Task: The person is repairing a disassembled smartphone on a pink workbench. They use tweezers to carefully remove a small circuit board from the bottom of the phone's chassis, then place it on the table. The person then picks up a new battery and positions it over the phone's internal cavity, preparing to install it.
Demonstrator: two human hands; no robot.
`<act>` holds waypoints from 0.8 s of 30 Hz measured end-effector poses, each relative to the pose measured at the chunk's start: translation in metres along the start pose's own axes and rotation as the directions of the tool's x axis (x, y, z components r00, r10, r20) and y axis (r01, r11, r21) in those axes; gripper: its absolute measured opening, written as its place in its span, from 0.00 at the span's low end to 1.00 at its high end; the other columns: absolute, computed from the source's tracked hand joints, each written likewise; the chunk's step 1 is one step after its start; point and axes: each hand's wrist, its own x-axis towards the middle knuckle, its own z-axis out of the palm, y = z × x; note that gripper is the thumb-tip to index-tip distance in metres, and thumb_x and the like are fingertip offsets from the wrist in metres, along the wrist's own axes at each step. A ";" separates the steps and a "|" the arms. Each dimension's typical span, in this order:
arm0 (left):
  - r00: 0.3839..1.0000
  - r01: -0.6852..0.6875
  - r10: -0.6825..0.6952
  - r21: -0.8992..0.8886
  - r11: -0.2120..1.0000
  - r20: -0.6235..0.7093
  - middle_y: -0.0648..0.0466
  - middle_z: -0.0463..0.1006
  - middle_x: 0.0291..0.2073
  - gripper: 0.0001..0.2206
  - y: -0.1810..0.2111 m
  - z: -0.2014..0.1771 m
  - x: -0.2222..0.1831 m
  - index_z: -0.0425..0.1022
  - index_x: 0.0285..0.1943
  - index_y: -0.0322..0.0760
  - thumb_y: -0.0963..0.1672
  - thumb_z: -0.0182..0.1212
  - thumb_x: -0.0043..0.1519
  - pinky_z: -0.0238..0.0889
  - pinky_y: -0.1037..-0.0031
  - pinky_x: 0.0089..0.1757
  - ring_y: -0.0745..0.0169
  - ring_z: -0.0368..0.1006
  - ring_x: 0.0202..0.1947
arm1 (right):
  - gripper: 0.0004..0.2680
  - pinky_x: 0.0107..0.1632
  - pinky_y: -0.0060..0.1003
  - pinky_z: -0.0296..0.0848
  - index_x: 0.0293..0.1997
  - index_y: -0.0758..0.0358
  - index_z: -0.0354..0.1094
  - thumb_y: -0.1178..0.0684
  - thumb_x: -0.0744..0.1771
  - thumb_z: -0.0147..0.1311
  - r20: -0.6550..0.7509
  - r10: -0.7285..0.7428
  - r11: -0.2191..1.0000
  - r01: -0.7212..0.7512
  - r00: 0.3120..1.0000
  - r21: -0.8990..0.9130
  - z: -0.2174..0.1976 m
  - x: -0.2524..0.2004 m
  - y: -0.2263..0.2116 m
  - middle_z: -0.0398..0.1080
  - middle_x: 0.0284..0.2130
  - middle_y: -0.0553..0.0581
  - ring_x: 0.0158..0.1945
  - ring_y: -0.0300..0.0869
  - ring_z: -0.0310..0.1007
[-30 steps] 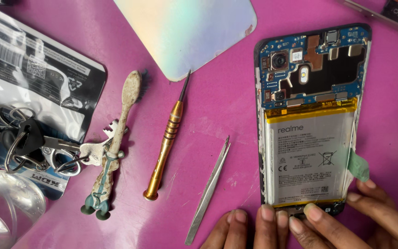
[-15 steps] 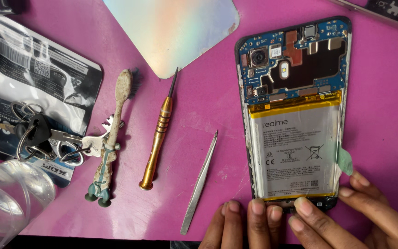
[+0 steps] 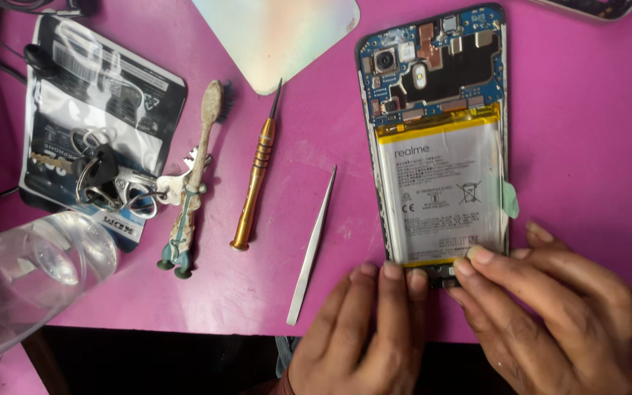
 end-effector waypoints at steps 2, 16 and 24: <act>0.994 0.091 -0.079 -0.167 0.982 0.074 0.45 0.73 0.52 0.12 0.000 -0.016 0.000 0.79 0.56 0.28 0.39 0.64 0.64 0.76 0.67 0.52 0.50 0.75 0.52 | 0.09 0.60 0.43 0.76 0.47 0.62 0.78 0.59 0.64 0.65 -0.016 0.027 1.000 -0.027 1.000 0.001 -0.004 0.005 -0.004 0.71 0.48 0.54 0.51 0.46 0.69; 0.866 0.435 -0.499 -0.553 0.711 0.039 0.50 0.74 0.56 0.20 0.021 -0.024 0.001 0.77 0.62 0.37 0.38 0.70 0.60 0.69 0.64 0.57 0.50 0.72 0.57 | 0.10 0.51 0.40 0.64 0.43 0.56 0.77 0.52 0.61 0.68 0.031 0.196 0.970 -0.198 0.980 0.139 -0.024 0.019 -0.013 0.70 0.50 0.49 0.45 0.44 0.62; 0.854 0.433 -0.520 -0.578 0.692 0.018 0.51 0.74 0.50 0.17 0.024 -0.028 0.006 0.79 0.53 0.38 0.39 0.73 0.54 0.66 0.63 0.54 0.50 0.71 0.53 | 0.08 0.53 0.41 0.69 0.44 0.57 0.77 0.56 0.64 0.69 -0.070 0.205 0.959 -0.186 0.976 0.213 -0.029 0.018 -0.019 0.71 0.49 0.49 0.50 0.45 0.65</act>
